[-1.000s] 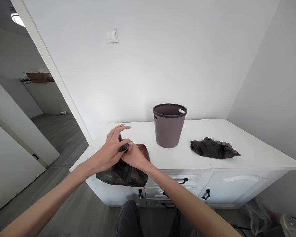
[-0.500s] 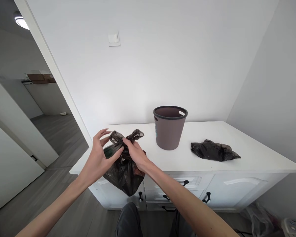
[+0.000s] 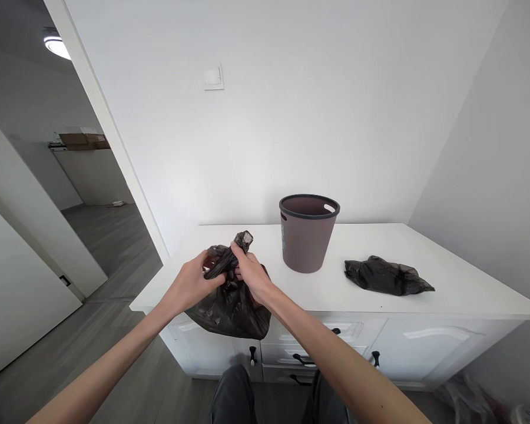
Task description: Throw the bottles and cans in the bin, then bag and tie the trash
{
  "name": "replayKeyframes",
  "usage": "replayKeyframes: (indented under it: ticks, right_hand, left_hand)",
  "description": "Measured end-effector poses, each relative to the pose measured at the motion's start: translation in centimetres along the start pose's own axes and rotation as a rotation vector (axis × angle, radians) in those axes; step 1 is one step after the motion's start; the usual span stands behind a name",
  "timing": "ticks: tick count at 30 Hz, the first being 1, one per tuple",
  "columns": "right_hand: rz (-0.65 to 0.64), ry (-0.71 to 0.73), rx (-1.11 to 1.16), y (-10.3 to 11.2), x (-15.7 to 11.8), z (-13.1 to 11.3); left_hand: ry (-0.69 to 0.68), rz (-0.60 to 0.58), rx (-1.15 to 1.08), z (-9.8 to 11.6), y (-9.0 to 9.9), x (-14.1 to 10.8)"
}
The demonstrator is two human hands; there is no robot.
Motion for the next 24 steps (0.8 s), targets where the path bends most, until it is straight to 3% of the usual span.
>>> replayKeyframes:
  ticks: [3, 8, 11, 14, 19, 24]
  right_hand:
    - [-0.015, -0.071, 0.023, 0.3, -0.5, -0.7]
    - [-0.482, -0.079, -0.104, -2.4, -2.3, -3.1]
    - [-0.578, -0.002, -0.349, -2.2, -2.8, -4.4]
    - [-0.570, 0.118, -0.543, -1.5, -2.7, -5.8]
    - [-0.533, 0.237, -0.659, -0.6, -2.3, -6.8]
    - [-0.239, 0.385, -0.625, 1.2, -1.0, -7.8]
  left_hand:
    - [-0.021, -0.025, 0.035, -0.4, -0.2, 0.6]
    - [-0.117, -0.122, -0.126, -0.5, -1.3, 1.0]
    - [-0.135, -0.103, -0.111, -0.3, -1.3, 1.0]
    - [-0.142, -0.061, -0.056, 0.2, -1.0, 0.9]
    - [-0.152, -0.056, -0.061, 0.6, -1.0, 1.2]
    - [-0.119, 0.042, 0.015, 0.5, -0.7, 2.3]
Point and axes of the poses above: each hand's wrist, its own x-axis towards the middle knuckle, its own y-axis out of the back of the hand, z = x × y, the point moved 9 cm from there along x, towards the middle knuckle, and after that the axes turned 11 degrees about x, right-handed, at the moved point
